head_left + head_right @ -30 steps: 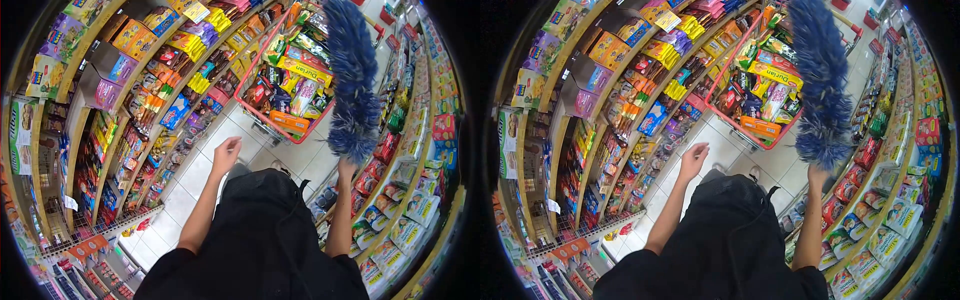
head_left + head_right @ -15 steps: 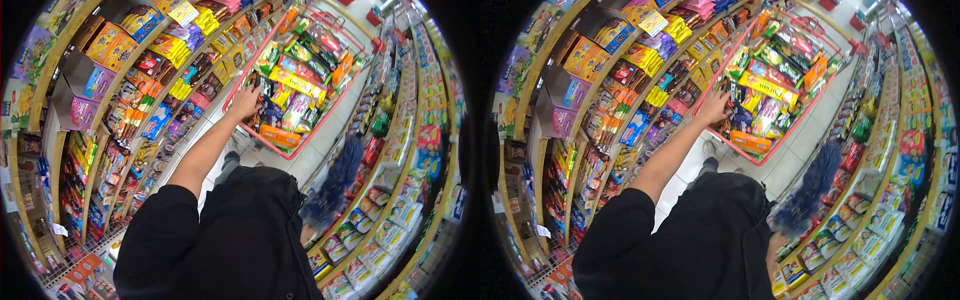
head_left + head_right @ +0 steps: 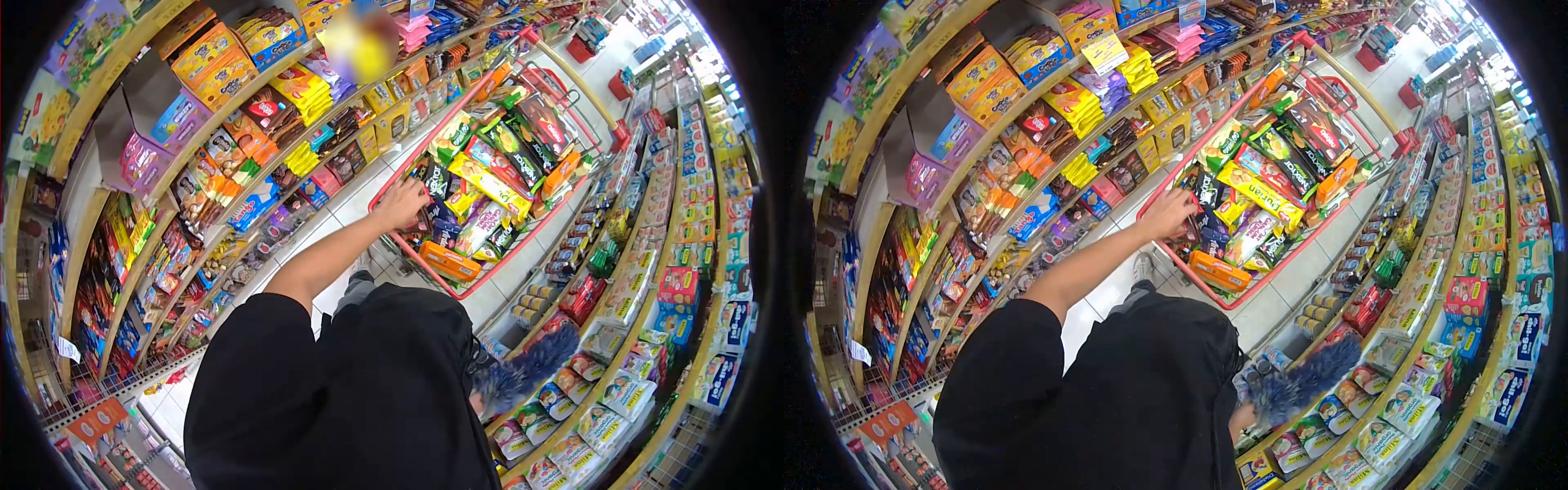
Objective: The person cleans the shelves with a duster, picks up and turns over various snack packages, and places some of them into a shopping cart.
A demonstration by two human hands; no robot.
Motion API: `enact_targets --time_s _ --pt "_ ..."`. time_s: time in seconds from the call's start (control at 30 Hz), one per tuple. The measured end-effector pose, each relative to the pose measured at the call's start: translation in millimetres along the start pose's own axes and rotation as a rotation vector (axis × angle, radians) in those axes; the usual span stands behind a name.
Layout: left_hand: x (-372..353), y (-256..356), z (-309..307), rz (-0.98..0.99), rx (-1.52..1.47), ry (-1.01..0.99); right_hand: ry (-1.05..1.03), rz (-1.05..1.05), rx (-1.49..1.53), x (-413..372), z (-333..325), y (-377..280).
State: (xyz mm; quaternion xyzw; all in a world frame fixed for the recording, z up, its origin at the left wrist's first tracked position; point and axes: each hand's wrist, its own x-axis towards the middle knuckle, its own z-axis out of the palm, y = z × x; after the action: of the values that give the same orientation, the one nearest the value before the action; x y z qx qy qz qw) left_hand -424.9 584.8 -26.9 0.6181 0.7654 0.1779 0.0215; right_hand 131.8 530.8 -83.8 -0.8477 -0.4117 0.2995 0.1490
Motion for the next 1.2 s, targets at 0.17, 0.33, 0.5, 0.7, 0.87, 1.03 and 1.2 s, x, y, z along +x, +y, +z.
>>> enact_targets --time_s 0.17,0.33,0.5,0.7,0.87,1.03,1.2 --pt "7 -7 -56 -0.126 -0.332 0.036 0.105 -0.150 0.247 42 -2 -84" --pt "-13 5 -112 -0.593 -0.790 0.521 0.071 -0.566 0.245 24 -15 -178" --pt "-72 33 -140 -0.661 -2.080 0.826 0.101 -1.210 -0.629 67 15 -214" --pt "-146 89 -123 -0.664 -2.174 1.164 -0.838 -1.200 -0.196 -86 13 -312" --pt "-215 102 -121 -0.536 -2.239 1.263 -0.961 -1.743 -0.357 -145 51 -299" --pt "-273 114 -136 -0.280 -2.278 1.275 -0.898 -1.703 -0.350 -186 67 -288" --pt "-313 113 -160 -0.354 -2.194 1.361 -1.018 -1.793 -0.409 -228 63 -270"
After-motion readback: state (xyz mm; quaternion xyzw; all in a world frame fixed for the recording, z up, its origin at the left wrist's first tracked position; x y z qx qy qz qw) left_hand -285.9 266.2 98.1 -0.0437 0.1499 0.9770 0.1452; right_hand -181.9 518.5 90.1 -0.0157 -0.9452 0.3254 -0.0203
